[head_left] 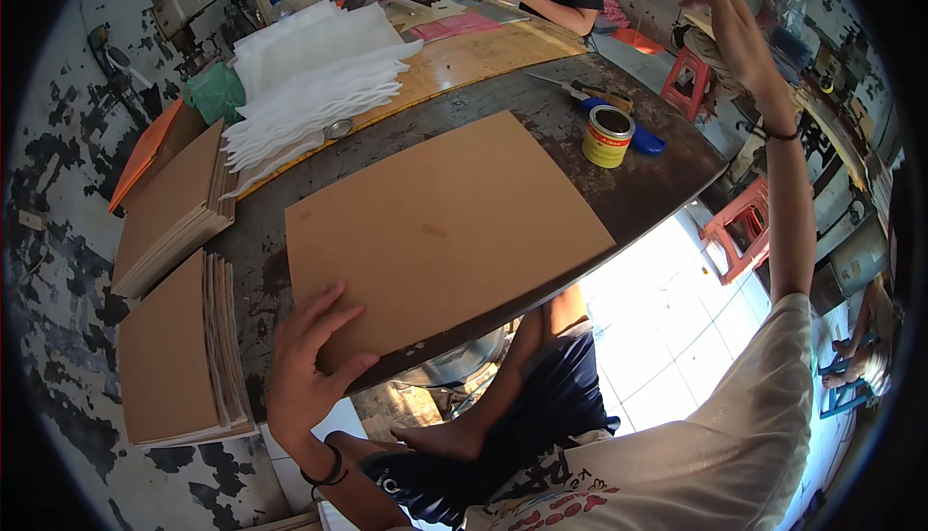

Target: The person places foam sheets onto cardboard boards and smooths the foam down by hand.

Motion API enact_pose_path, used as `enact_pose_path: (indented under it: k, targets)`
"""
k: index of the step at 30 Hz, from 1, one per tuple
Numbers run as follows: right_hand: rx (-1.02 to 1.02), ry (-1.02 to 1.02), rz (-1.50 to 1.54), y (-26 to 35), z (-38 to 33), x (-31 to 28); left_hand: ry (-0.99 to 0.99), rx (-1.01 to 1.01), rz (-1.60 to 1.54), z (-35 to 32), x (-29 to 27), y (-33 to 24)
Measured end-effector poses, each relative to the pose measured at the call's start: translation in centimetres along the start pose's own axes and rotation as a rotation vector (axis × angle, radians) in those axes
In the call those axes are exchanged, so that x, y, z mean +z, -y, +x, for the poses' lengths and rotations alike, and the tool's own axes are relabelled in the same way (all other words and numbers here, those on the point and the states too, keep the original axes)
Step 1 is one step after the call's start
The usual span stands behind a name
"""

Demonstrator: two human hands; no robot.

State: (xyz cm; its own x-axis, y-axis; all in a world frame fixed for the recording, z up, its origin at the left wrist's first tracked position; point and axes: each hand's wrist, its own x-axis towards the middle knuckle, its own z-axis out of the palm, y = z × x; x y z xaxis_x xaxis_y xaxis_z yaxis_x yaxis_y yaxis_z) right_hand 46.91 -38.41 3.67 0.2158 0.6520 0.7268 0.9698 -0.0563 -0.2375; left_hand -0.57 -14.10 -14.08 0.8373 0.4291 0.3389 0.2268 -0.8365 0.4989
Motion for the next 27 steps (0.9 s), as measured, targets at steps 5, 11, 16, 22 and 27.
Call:
enact_pose_path:
  k: [5, 11, 16, 22, 27]
  targets:
    - [0.081, -0.067, -0.033, 4.9, 1.5, -2.1, -0.088, -0.049, 0.036, -0.2, 0.5, 0.4]
    - [-0.008, -0.19, 0.256, 4.1, 2.2, -1.4, -0.165, -0.099, 0.094, -1.2, 0.0, 0.5]
    - [-0.129, 0.177, 0.323, 9.1, -3.5, 7.6, -0.094, -0.036, 0.12, -1.0, -0.5, 0.8]
    - [-0.297, 0.352, 0.344, 11.1, -5.1, 13.4, -0.126, -0.015, 0.089, -0.4, -0.3, 1.2]
    - [-0.23, 0.375, 0.357, 9.4, -5.2, 16.3, -0.054, -0.028, -0.008, -0.4, -0.9, 1.5]
